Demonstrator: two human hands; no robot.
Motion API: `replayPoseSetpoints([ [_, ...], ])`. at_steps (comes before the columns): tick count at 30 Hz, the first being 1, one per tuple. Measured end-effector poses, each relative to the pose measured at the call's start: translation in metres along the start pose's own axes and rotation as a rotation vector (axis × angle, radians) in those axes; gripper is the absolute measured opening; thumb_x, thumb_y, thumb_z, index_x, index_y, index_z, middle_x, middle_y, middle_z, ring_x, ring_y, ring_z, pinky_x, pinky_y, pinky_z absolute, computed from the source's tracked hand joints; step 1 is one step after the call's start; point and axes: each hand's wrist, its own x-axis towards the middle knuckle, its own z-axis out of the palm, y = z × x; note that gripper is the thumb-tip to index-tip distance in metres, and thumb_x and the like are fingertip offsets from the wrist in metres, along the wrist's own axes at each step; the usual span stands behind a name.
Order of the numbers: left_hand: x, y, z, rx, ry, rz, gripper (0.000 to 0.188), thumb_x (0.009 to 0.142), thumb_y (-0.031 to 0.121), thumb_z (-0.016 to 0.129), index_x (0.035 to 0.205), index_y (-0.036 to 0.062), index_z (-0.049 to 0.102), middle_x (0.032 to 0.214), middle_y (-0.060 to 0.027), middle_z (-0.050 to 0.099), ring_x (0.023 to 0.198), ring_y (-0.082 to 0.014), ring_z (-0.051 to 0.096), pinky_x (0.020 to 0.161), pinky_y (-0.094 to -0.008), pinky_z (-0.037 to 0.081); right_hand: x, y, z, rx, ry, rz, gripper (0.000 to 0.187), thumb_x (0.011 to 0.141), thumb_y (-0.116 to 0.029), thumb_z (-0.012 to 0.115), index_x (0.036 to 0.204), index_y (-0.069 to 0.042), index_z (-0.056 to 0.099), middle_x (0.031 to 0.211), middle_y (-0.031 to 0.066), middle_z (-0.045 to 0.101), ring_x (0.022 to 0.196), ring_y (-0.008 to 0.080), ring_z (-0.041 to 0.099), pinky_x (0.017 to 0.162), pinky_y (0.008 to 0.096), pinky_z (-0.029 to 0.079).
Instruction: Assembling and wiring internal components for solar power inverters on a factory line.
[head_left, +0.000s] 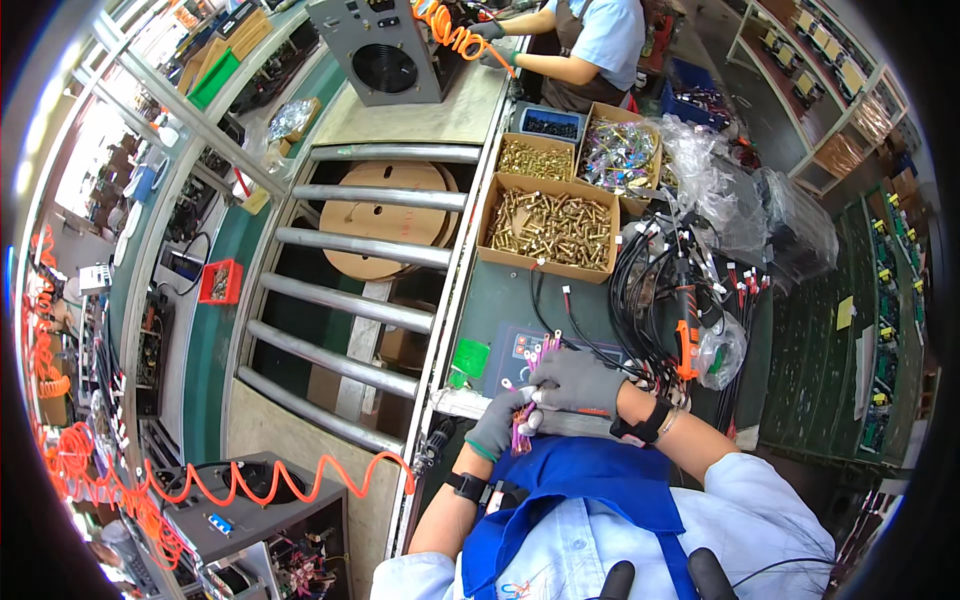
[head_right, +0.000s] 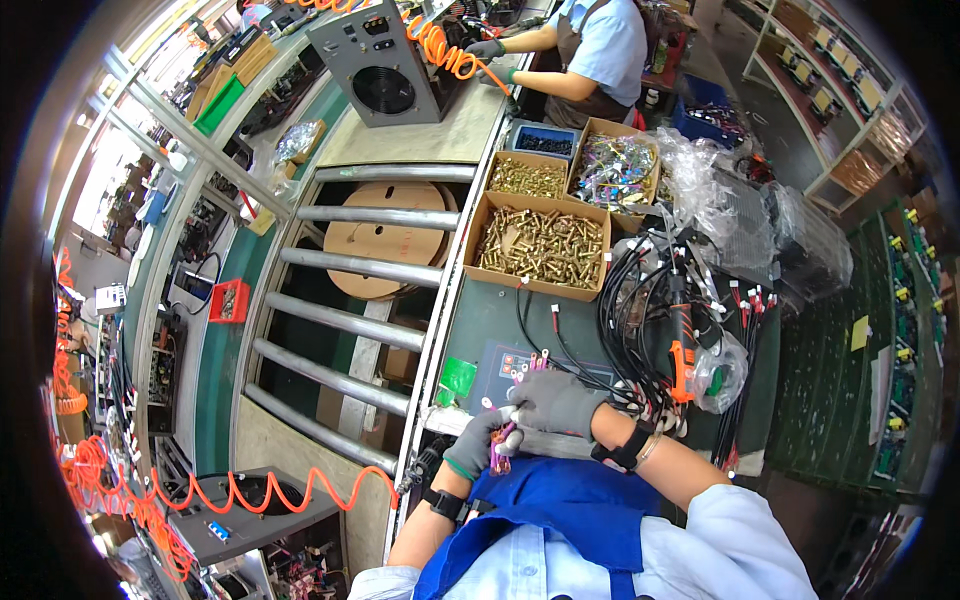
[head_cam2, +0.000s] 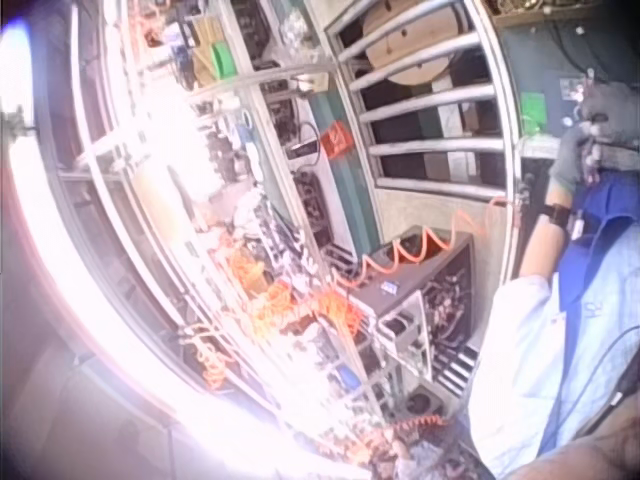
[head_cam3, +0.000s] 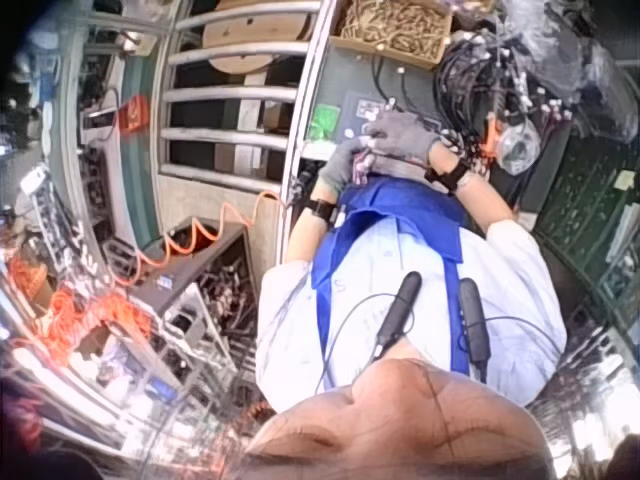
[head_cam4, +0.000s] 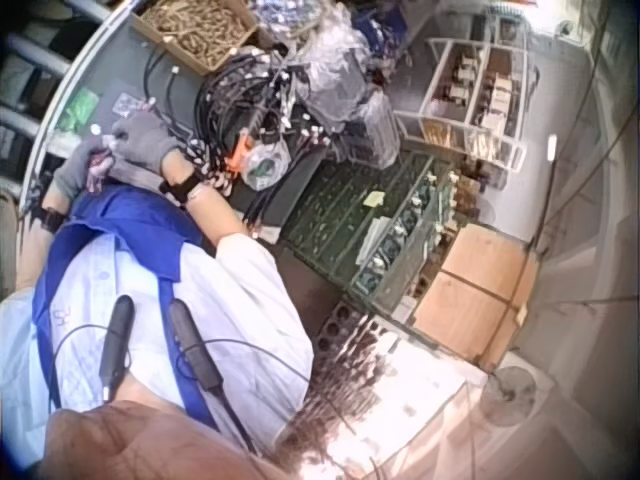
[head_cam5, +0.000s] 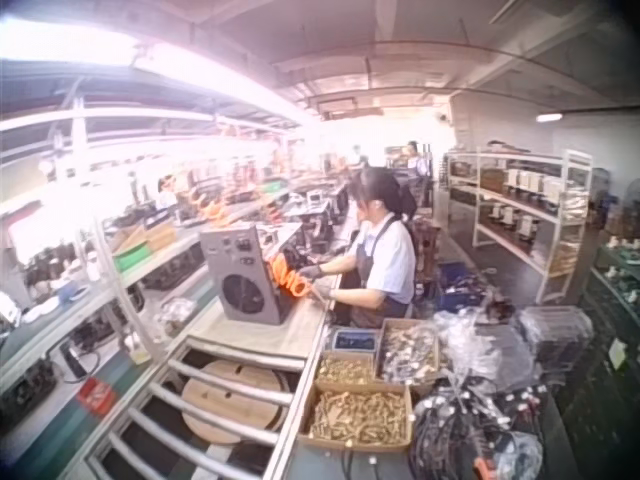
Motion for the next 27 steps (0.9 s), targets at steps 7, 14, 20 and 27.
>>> replayPoseSetpoints([
  [7, -0.008, -0.001, 0.013, 0.121, -0.064, -0.084, 0.031, 0.096, 0.031, 0.046, 0.096, 0.0014, 0.056, 0.058, -0.0061, 0.052, 0.041, -0.0100, 0.040, 0.041, -0.0227, 0.032, -0.001, 0.023, -0.004, 0.119, -0.256, -0.065, 0.028, 0.080, -0.028, 0.066, 0.098, -0.007, 0.070, 0.095, 0.0139, 0.066, 0.093, 0.0293, 0.063, 0.080, 0.0394, 0.048],
  [14, -0.010, -0.002, 0.012, 0.087, 0.006, -0.030, 0.038, 0.097, 0.025, 0.048, 0.121, -0.0035, 0.054, 0.076, -0.0114, 0.065, 0.046, -0.0104, 0.048, 0.042, -0.0204, 0.038, 0.002, 0.041, -0.025, 0.466, -0.138, -0.031, 0.022, 0.085, -0.021, 0.065, 0.097, -0.003, 0.068, 0.091, 0.0099, 0.066, 0.087, 0.0203, 0.062, 0.076, 0.0344, 0.048],
  [20, 0.001, -0.003, 0.016, 0.347, -0.088, -0.036, 0.034, 0.096, 0.019, 0.051, 0.123, -0.0026, 0.054, 0.084, -0.0132, 0.069, 0.049, -0.0090, 0.055, 0.039, -0.0184, 0.039, 0.026, 0.032, -0.011, 0.670, -0.529, 0.088, 0.028, 0.084, -0.020, 0.066, 0.103, 0.002, 0.067, 0.091, 0.0067, 0.067, 0.080, 0.0140, 0.060, 0.073, 0.0294, 0.049],
  [27, -0.007, -0.005, -0.009, -0.132, -0.054, -0.024, 0.036, 0.097, 0.024, 0.050, 0.119, -0.0037, 0.053, 0.081, -0.0091, 0.063, 0.052, -0.0093, 0.049, 0.041, -0.0193, 0.038, 0.032, 0.060, -0.005, 0.728, 0.037, 0.260, 0.027, 0.081, -0.022, 0.069, 0.095, 0.000, 0.072, 0.079, 0.0075, 0.070, 0.070, 0.0126, 0.062, 0.067, 0.0278, 0.050],
])
